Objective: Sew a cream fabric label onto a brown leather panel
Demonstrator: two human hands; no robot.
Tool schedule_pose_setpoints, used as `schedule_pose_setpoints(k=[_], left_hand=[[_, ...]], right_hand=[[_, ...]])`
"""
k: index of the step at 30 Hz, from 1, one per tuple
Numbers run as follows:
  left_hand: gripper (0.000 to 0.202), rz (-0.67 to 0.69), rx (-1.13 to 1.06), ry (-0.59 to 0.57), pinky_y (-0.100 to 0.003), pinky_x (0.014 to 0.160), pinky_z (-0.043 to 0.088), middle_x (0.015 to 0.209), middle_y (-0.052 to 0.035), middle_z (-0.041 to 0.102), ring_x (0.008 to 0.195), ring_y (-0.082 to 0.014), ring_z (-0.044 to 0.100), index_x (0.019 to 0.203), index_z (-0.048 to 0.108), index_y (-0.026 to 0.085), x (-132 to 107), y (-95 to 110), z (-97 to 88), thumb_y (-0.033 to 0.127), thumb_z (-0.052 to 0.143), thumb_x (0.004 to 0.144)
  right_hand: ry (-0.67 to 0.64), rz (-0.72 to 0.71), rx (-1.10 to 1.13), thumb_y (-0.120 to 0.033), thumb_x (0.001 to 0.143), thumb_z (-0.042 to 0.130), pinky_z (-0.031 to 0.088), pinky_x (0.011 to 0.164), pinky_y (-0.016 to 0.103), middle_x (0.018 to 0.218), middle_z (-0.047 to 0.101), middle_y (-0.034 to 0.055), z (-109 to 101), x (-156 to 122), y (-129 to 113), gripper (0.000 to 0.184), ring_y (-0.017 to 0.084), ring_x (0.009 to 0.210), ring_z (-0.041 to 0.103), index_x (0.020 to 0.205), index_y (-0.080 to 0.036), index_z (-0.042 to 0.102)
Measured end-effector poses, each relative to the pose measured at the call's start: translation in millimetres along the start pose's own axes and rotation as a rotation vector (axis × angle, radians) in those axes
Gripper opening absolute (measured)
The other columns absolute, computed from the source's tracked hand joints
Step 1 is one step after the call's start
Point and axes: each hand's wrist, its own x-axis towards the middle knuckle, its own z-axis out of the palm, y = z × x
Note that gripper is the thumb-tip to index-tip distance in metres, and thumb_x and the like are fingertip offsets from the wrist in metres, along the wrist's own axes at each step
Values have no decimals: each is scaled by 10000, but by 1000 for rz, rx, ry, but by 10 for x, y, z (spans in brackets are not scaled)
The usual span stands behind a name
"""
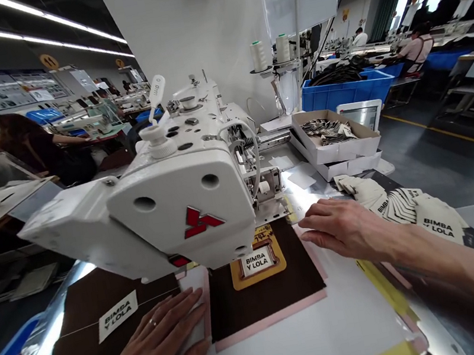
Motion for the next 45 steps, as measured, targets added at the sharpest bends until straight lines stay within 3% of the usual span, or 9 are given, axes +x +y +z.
schedule_pose_setpoints(k=[3,7,14,21,27,30,33,40,45], left_hand=[[756,-27,53,-21,-362,1033,614,1549,-28,601,1350,-279,650,1656,390,313,65,13,69,559,660,994],[677,-71,100,-2,-403,1003,611,1468,-71,666,1286,-323,681,1495,596,271,247,66,155,668,680,952],[259,-176,-163,-38,-341,916,561,1173,-46,719,1052,-222,701,1127,738,289,599,178,66,392,504,1090],[178,-22,-191,78,-328,1081,474,1277,-17,711,1249,-210,632,1123,716,272,568,175,-10,262,550,1060],[203,-17,-187,35,-344,1154,426,1282,-11,710,1259,-198,634,1126,705,270,507,192,20,251,507,1087],[173,26,-134,14,-354,1172,414,1332,-20,697,1266,-210,634,1146,708,262,522,205,47,254,550,1074],[198,46,-116,39,-351,1174,396,1354,-28,688,1263,-211,628,1194,697,239,546,222,81,218,541,1075],[285,44,-210,126,-346,1183,346,1278,-28,696,1210,-192,619,1136,707,225,585,315,152,205,422,1124],[308,53,-251,115,-324,1177,338,1209,-11,715,1182,-161,622,1059,694,226,582,278,55,182,398,1129]], right_hand=[[-53,34,2,-368,1157,471,543,825,403,1015,696,90,-84,-91,-84,301,240,923,671,1167,-184,709],[-110,39,46,-348,1143,499,567,867,440,1094,696,105,-77,-235,-292,261,255,973,671,1205,-187,695],[-136,42,56,-345,1093,613,559,988,524,1334,655,129,203,-315,-459,259,309,1161,638,1295,-202,689],[17,-33,46,-147,1080,531,521,891,448,1112,716,78,370,-211,-456,194,240,957,637,1020,-198,708],[-48,-13,18,-332,1083,646,469,1024,514,1359,685,101,385,-146,-467,239,291,1124,640,1260,-176,678],[-33,-19,9,-259,1087,628,461,1008,492,1255,735,61,378,-102,-429,119,276,1091,654,1138,-210,723],[-22,-81,-4,-175,1106,544,447,1002,459,1170,756,50,353,-88,-419,196,249,1053,657,1038,-210,724],[-72,-174,-3,-175,1129,497,363,1131,442,1148,751,37,294,-141,-349,191,226,1157,626,1109,-198,686],[-71,-119,-2,-150,1140,438,418,1058,442,1134,732,65,351,-101,-370,256,217,1049,651,1064,-181,681]])
